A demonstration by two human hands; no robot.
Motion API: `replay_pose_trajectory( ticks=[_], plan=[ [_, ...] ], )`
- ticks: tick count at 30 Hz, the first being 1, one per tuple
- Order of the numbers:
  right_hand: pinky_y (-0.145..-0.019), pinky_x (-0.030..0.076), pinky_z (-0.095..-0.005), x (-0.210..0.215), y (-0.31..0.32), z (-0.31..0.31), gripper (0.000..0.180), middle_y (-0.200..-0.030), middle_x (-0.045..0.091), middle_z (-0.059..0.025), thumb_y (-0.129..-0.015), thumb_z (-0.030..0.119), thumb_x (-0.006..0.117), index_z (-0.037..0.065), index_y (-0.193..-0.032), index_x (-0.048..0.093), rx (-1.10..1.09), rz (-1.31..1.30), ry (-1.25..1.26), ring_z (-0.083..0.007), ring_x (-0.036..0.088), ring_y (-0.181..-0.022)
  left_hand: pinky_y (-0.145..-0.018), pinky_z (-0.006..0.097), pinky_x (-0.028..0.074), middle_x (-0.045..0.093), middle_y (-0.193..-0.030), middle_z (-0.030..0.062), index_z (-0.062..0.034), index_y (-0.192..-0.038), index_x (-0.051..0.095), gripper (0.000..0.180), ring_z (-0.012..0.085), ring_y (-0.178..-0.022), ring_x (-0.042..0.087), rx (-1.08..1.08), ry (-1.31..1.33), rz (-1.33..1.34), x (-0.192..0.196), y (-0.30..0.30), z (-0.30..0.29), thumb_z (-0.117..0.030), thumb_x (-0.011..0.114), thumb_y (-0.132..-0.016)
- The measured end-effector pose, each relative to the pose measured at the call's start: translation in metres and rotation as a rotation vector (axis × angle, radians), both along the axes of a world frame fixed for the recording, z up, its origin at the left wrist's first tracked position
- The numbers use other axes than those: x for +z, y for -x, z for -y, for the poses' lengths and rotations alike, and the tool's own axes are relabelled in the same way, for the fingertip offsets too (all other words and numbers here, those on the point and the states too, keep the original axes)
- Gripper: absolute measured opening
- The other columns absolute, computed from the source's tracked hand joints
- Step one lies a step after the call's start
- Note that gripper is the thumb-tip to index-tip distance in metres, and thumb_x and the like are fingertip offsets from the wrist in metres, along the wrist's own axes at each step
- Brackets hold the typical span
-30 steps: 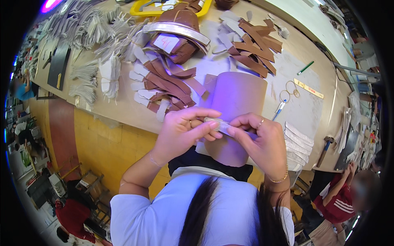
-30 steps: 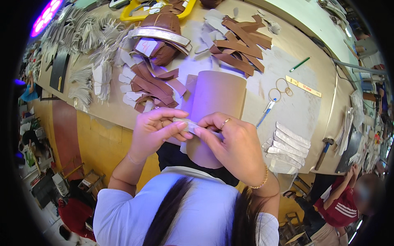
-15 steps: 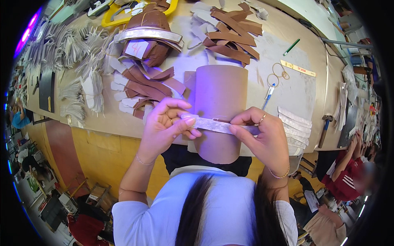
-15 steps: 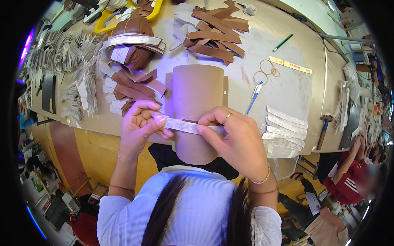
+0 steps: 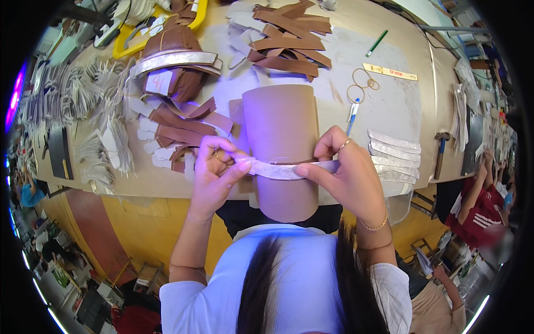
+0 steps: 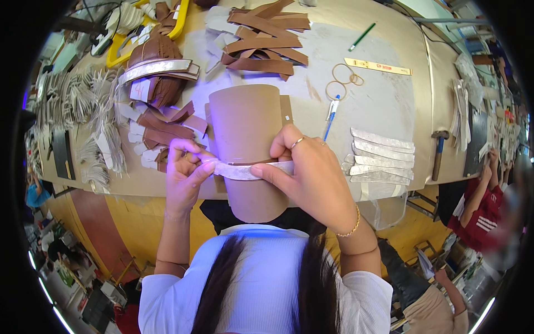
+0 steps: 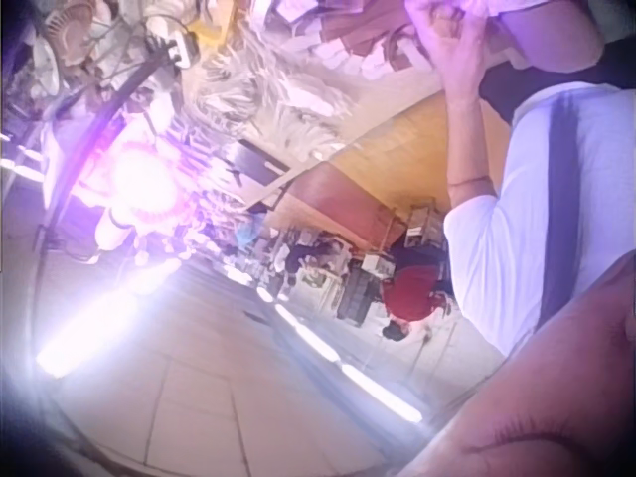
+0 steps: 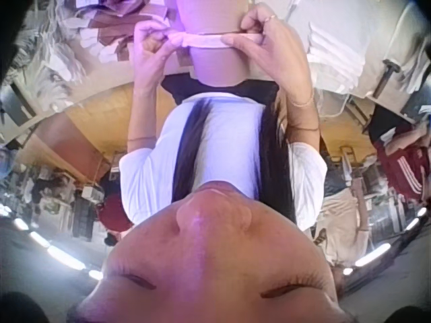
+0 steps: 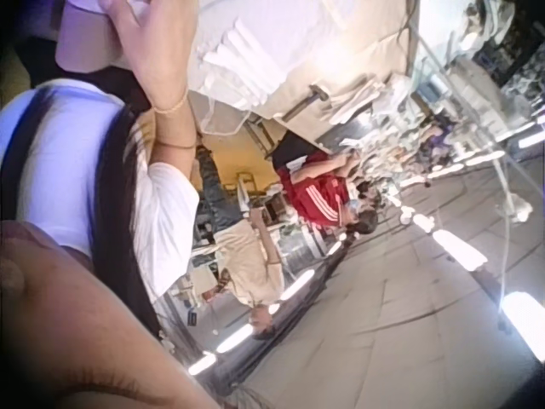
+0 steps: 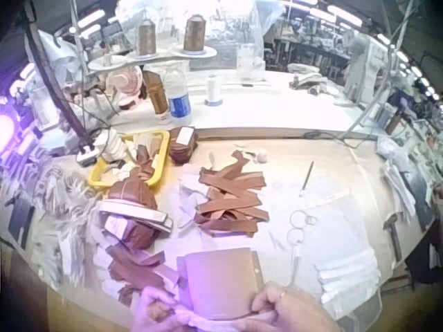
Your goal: The person repeatedly picks up white strips and wraps them around a brown cylindrical object on the table, pressing them into place. The person handles multiple strips one at a time, aligning and smoothing each strip around the cylinder.
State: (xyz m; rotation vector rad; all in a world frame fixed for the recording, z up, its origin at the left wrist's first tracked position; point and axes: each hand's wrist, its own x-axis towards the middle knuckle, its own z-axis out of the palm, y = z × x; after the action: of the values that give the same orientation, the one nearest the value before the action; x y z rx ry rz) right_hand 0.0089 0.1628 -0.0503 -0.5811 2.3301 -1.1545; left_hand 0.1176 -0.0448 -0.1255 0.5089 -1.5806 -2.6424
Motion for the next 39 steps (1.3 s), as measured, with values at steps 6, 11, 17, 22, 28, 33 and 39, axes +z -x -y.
replay_pose_trajectory(
  ticks=[6, 11, 17, 22, 28, 33, 39],
  plan=[
    [-0.058, 0.039, -0.019, -0.01, 0.005, -0.039, 0.027, -0.072, 0.06, 0.0033, -0.073, 0.02, 0.081, 0.005, -0.081, 0.061, -0.116, 0.383, 0.056, -0.0033, 0.05, -0.064, -0.077, 0.032, 0.051, 0.06, -0.089, 0.012, -0.0073, -0.108, 0.039, 0.037, 0.02, -0.084, 0.061, 0.061, -0.052, -0.014, -0.01, -0.013, 0.009, 0.007, 0.063, -0.084],
    [-0.057, 0.042, -0.018, -0.031, 0.004, -0.052, 0.021, -0.073, 0.062, 0.0009, -0.082, 0.02, 0.073, 0.003, -0.083, 0.06, -0.196, 0.633, 0.308, -0.0033, 0.053, -0.061, -0.071, 0.035, 0.052, 0.062, -0.087, 0.0146, -0.0084, -0.11, 0.038, 0.037, 0.0229, -0.077, 0.062, 0.018, -0.048, 0.027, -0.015, -0.015, 0.013, 0.004, 0.062, -0.085],
    [-0.057, 0.046, -0.0199, -0.05, 0.002, -0.05, 0.025, -0.072, 0.062, -0.0014, -0.087, 0.024, 0.069, 0.002, -0.085, 0.058, -0.22, 0.829, 0.419, -0.0056, 0.057, -0.065, -0.069, 0.035, 0.053, 0.062, -0.086, 0.0137, -0.0098, -0.111, 0.036, 0.039, 0.0235, -0.077, 0.062, -0.005, -0.086, 0.051, -0.018, -0.014, 0.011, 0.003, 0.063, -0.085],
    [-0.058, 0.046, -0.0186, -0.065, 0.0, -0.047, 0.02, -0.074, 0.062, 0.0013, -0.087, 0.022, 0.068, 0.005, -0.086, 0.059, -0.208, 0.885, 0.461, -0.0043, 0.058, -0.065, -0.077, 0.029, 0.052, 0.063, -0.092, 0.0086, -0.0118, -0.112, 0.036, 0.041, 0.0163, -0.084, 0.062, -0.044, -0.091, 0.043, -0.022, -0.011, 0.01, 0.004, 0.063, -0.084],
    [-0.057, 0.047, -0.0187, -0.077, 0.0, -0.044, 0.024, -0.073, 0.059, 0.0024, -0.085, 0.026, 0.071, 0.005, -0.087, 0.058, -0.198, 0.916, 0.484, -0.0042, 0.056, -0.064, -0.076, 0.027, 0.049, 0.063, -0.092, 0.0076, -0.0122, -0.111, 0.038, 0.042, 0.0147, -0.083, 0.061, 0.012, -0.104, 0.1, -0.02, -0.008, 0.005, 0.005, 0.064, -0.083],
    [-0.053, 0.045, -0.0195, -0.093, -0.015, -0.037, 0.031, -0.07, 0.057, 0.0024, -0.082, 0.029, 0.074, 0.004, -0.087, 0.055, -0.359, 0.762, 0.631, -0.0053, 0.054, -0.059, -0.074, 0.026, 0.048, 0.064, -0.09, 0.0068, -0.0124, -0.111, 0.039, 0.042, 0.0141, -0.084, 0.06, 0.039, -0.116, 0.096, -0.017, -0.005, -0.001, 0.006, 0.063, -0.083],
    [-0.063, 0.047, -0.0218, -0.082, -0.045, -0.023, 0.023, -0.077, 0.06, -0.0045, -0.08, 0.016, 0.073, 0.0, -0.093, 0.063, -0.519, 0.107, 0.447, -0.0108, 0.056, -0.065, -0.077, 0.026, 0.048, 0.063, -0.093, 0.0066, -0.0119, -0.112, 0.039, 0.042, 0.0145, -0.086, 0.06, 0.051, -0.142, 0.108, -0.017, -0.009, -0.001, 0.006, 0.063, -0.083]
  ],
)
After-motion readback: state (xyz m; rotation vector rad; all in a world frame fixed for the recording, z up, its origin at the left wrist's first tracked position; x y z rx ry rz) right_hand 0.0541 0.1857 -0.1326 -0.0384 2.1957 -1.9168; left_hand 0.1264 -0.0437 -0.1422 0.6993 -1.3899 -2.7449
